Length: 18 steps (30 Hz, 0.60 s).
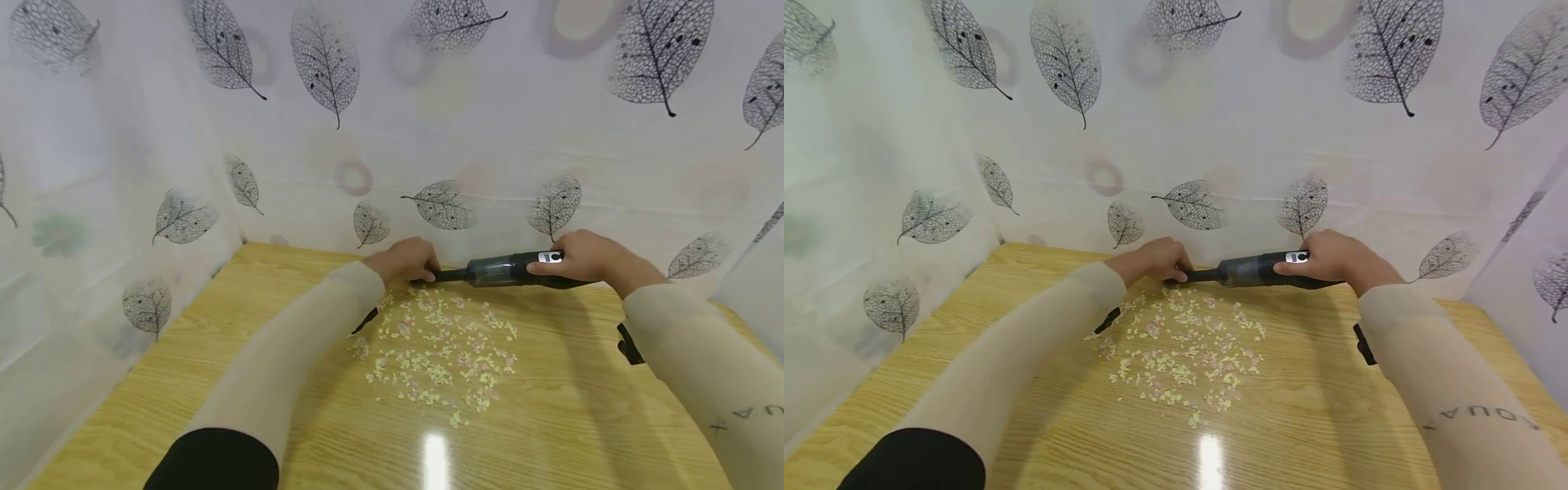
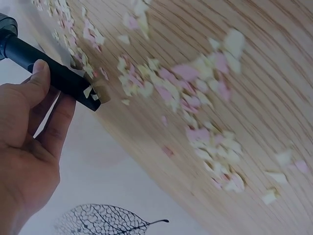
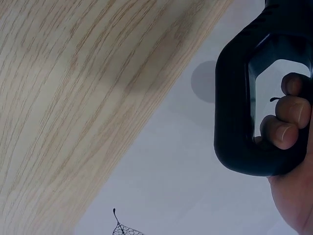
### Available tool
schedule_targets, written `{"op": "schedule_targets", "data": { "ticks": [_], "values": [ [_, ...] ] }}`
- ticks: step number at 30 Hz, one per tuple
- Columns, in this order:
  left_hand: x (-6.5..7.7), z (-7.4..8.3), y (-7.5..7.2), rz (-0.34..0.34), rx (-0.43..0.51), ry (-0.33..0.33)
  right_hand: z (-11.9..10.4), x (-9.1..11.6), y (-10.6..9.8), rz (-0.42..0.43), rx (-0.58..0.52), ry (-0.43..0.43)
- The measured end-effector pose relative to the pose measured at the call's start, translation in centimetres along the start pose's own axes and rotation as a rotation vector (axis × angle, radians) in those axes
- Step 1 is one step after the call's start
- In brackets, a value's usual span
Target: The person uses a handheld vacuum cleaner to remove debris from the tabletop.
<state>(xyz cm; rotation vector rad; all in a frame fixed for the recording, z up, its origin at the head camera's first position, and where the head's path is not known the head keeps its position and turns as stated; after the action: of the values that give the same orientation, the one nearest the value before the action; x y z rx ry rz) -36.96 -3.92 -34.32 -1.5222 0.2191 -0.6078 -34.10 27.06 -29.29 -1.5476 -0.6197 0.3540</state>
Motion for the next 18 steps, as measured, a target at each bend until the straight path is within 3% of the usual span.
{"op": "schedule_targets", "data": {
  "ticks": [10, 18],
  "values": [
    [-1.0, 1.9, 0.0, 0.022, -0.003, 0.017, 1.4, 1.4, -0.2, 0.008, 0.037, 0.005],
    [-1.4, 3.1, 0.1, 0.029, 0.059, 0.001, 2.4, 2.2, -0.3, 0.012, 0.061, 0.010]
  ]
}}
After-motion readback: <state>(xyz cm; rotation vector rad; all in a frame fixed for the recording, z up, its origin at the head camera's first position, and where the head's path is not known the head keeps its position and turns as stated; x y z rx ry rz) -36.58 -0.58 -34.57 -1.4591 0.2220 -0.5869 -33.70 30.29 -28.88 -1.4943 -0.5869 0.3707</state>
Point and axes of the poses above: each hand's wrist, its own x-axis away from the middle knuckle, its own y-axis out of the palm, z = x × y, the point moved 2 cm from there along -x, towards the middle knuckle, and after that the axes turned 11 degrees about -y, right-handed, at the moved point
